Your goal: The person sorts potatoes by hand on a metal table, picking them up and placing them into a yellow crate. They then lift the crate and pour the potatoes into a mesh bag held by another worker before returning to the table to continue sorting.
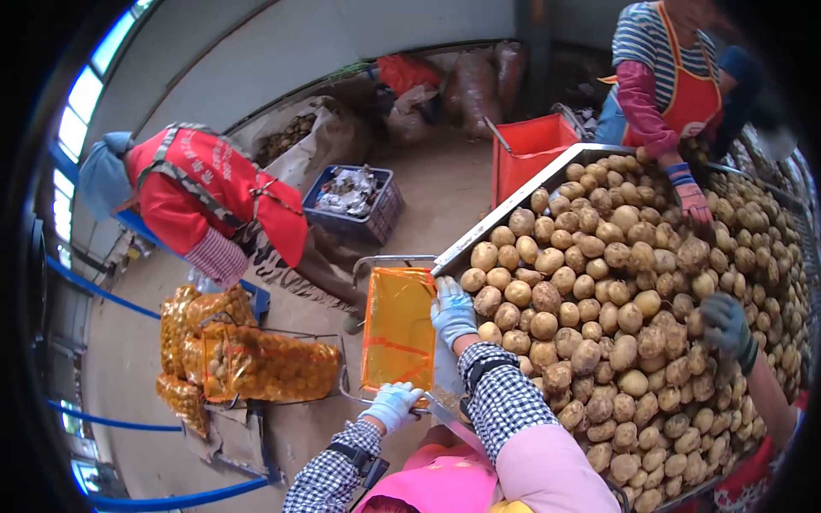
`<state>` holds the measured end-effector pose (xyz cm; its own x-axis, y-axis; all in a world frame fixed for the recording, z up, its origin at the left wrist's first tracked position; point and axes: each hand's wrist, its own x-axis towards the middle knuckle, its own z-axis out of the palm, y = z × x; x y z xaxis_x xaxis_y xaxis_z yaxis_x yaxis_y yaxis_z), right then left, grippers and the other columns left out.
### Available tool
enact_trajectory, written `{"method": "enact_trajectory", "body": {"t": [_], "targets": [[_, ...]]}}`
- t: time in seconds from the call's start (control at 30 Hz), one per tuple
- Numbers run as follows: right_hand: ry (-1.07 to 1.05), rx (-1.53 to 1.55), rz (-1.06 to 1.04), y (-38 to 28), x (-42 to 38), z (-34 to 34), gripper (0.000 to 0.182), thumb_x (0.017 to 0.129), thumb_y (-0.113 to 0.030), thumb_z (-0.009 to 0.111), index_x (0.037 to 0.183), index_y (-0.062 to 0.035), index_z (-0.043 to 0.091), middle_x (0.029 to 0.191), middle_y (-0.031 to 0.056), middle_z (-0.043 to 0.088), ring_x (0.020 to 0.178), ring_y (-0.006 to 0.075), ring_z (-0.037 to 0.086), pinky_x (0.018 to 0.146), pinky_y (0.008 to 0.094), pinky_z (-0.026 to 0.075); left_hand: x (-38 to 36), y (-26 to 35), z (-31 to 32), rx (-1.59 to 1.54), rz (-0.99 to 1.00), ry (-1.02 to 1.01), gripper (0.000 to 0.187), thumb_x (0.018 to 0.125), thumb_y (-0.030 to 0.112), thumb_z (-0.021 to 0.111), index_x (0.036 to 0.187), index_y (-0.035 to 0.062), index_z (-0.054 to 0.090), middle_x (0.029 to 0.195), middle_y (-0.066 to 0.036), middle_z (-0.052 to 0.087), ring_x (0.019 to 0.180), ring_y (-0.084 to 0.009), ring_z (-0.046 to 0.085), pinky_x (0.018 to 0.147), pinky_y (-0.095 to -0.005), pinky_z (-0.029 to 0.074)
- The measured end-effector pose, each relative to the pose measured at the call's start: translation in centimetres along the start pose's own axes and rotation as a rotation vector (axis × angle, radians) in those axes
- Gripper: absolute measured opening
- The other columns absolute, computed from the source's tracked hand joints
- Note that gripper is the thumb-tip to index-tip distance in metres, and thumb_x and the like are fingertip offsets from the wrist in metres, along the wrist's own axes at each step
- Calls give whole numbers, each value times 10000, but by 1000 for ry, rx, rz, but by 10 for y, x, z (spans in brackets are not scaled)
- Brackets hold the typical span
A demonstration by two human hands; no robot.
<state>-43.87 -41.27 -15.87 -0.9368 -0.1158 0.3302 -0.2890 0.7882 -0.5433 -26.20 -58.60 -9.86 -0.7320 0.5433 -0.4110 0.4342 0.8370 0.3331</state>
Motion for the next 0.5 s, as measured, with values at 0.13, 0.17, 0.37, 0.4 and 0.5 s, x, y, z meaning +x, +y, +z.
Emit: {"method": "enact_trajectory", "body": {"t": [0.13,0.17,0.37,0.4,0.5], "targets": [[-136,71,21,-12,1,-24,473,840,-231,603,1280,-69,544,1304,177,551,1229,352,504,1040,440,398,3,-17,7,366,-74,-89,210,887,288,615,1046,151,621,992,-63,676,956,-264,666,792,-409,497],[-214,85,15,-22,-6,-44,411,825,-213,608,1223,-111,589,1278,156,567,1200,347,512,1042,430,396,9,-19,13,328,-82,-175,194,894,289,603,1026,152,639,972,-62,694,926,-260,682,763,-412,505],[21,-464,222,0,3,-94,652,836,-425,625,1405,-148,467,1440,147,452,1403,379,304,1120,602,172,12,-19,12,282,-33,-257,193,914,311,575,951,162,692,907,-65,730,836,-250,715,689,-427,522],[-81,-487,254,-2,1,-89,701,836,-460,610,1447,-170,423,1455,148,440,1421,388,269,1115,633,141,12,-19,12,299,4,-269,193,914,311,575,951,162,692,907,-65,730,836,-250,715,689,-427,522],[-440,-474,236,-83,-20,-94,622,858,-467,564,1434,-281,423,1499,77,399,1427,416,232,1052,743,174,14,-19,10,318,-19,-262,256,923,391,579,994,164,675,902,-39,730,838,-243,714,691,-434,519]]}}
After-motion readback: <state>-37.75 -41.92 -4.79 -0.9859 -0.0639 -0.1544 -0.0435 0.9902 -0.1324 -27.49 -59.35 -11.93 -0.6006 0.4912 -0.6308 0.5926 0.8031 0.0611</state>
